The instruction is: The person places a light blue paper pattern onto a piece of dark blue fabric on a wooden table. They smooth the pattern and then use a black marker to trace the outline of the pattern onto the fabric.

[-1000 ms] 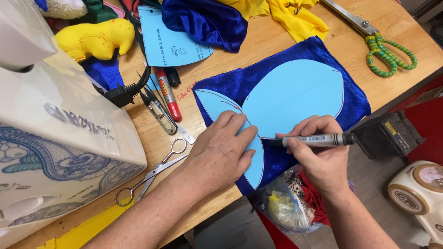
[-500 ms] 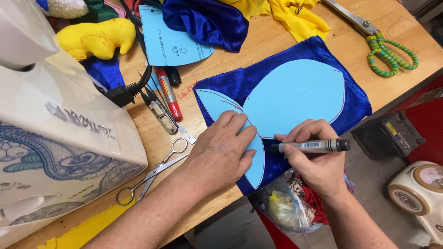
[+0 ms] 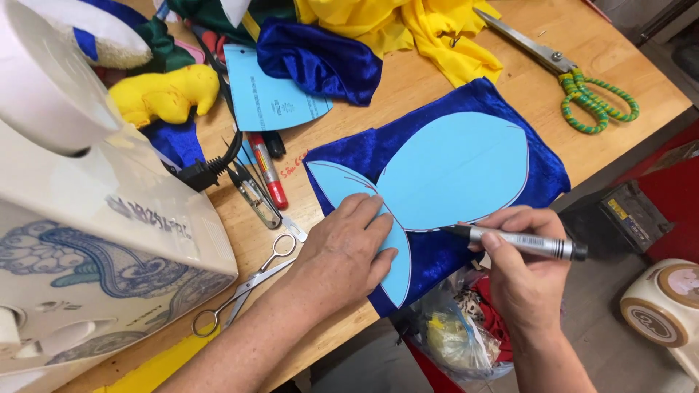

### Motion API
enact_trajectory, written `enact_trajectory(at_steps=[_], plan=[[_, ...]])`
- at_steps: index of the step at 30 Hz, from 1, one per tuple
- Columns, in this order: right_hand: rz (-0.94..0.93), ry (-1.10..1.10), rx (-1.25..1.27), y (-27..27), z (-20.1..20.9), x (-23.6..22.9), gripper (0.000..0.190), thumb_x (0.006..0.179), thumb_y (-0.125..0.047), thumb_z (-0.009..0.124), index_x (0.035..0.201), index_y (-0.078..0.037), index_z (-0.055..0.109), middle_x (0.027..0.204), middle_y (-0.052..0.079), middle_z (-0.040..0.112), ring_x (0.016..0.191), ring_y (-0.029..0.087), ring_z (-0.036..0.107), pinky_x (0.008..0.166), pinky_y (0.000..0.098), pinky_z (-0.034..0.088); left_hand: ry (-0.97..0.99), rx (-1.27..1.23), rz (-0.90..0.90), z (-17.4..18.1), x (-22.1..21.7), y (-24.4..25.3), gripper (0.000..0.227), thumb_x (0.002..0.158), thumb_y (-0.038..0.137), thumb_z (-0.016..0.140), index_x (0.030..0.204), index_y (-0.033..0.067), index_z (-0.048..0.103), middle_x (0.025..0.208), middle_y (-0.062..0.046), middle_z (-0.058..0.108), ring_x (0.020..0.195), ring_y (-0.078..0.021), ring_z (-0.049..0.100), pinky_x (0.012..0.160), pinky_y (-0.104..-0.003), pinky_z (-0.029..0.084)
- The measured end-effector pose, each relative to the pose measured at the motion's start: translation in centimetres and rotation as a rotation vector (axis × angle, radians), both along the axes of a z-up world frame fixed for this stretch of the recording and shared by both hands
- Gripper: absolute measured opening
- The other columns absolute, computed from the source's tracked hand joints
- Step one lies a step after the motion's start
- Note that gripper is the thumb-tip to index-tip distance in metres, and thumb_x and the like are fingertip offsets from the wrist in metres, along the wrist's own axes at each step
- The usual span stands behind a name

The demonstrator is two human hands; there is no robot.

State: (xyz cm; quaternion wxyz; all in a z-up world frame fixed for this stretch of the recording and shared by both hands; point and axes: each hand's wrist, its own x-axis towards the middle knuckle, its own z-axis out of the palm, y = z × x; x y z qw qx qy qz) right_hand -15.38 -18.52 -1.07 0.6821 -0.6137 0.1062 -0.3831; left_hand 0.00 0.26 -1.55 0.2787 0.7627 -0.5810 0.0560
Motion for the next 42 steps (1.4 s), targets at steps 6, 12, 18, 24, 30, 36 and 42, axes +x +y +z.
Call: enact_trajectory(at_steps=[6,12,18,24,30,36,42], plan=[[-0.166,0.082,-0.019,0.6,0.3,-2.0,0.026,0.088,0.006,0.068,0.114,0.002,0.065,0.116,0.018,0.063,0.099,0.034,0.073,0.100,0.0386,0.065,0.014,0.021,-0.013,-0.1,0.2,0.1,0.035,0.089,0.026,0.075,0.108,-0.0012,0.063,0.121,-0.019,0.060,0.116,-0.0375,0.054,0.088,-0.047,0.053],[-0.226,0.159,-0.163,0.3,0.1,-2.8,0.038,0.098,-0.007,0.063,0.134,0.003,0.056,0.122,0.027,0.067,0.110,0.037,0.073,0.113,0.0469,0.060,0.019,0.057,-0.001,0.0,0.3,0.1,0.034,0.088,0.027,0.075,0.107,0.0013,0.063,0.121,-0.017,0.059,0.113,-0.0363,0.054,0.077,-0.047,0.055],[-0.218,0.184,-0.384,-1.3,0.5,-3.5,0.026,0.111,-0.005,0.050,0.136,-0.001,0.048,0.123,0.027,0.066,0.118,0.037,0.069,0.110,0.0466,0.060,0.002,0.140,-0.016,0.3,0.3,0.1,0.037,0.091,0.030,0.070,0.115,0.0025,0.064,0.119,-0.015,0.058,0.112,-0.0350,0.054,0.079,-0.046,0.055],[-0.129,0.299,-0.702,-1.0,1.9,-2.5,0.026,0.107,-0.012,0.057,0.132,-0.008,0.057,0.132,0.013,0.068,0.130,0.027,0.066,0.119,0.0412,0.049,0.005,0.303,-0.047,0.9,1.0,0.0,0.040,0.092,0.029,0.065,0.124,0.0040,0.062,0.127,-0.015,0.058,0.120,-0.0345,0.053,0.082,-0.046,0.057],[-0.067,0.307,-0.884,-2.4,2.7,2.0,0.030,0.094,-0.006,0.074,0.123,-0.012,0.066,0.118,0.008,0.073,0.119,0.033,0.070,0.102,0.0496,0.053,0.138,0.434,0.000,5.2,0.4,0.0,0.040,0.086,0.006,0.062,0.124,-0.0012,0.071,0.127,-0.024,0.065,0.134,-0.0382,0.055,0.103,-0.047,0.052],[0.048,0.487,-0.966,-1.8,2.9,6.0,0.051,0.083,-0.021,0.084,0.129,-0.012,0.064,0.116,0.014,0.071,0.115,0.039,0.066,0.096,0.0562,0.054,0.152,0.508,-0.048,7.1,1.1,-0.1,0.042,0.080,-0.006,0.062,0.120,-0.0015,0.072,0.126,-0.022,0.067,0.131,-0.0368,0.058,0.102,-0.045,0.053],[0.086,0.727,-0.972,-0.8,3.9,7.4,0.062,0.076,-0.025,0.087,0.131,-0.019,0.061,0.113,0.008,0.071,0.118,0.030,0.062,0.094,0.0494,0.054,0.168,0.528,-0.060,7.9,1.2,-0.1,0.042,0.078,-0.010,0.064,0.119,-0.0023,0.072,0.126,-0.022,0.068,0.131,-0.0361,0.059,0.102,-0.045,0.053]])
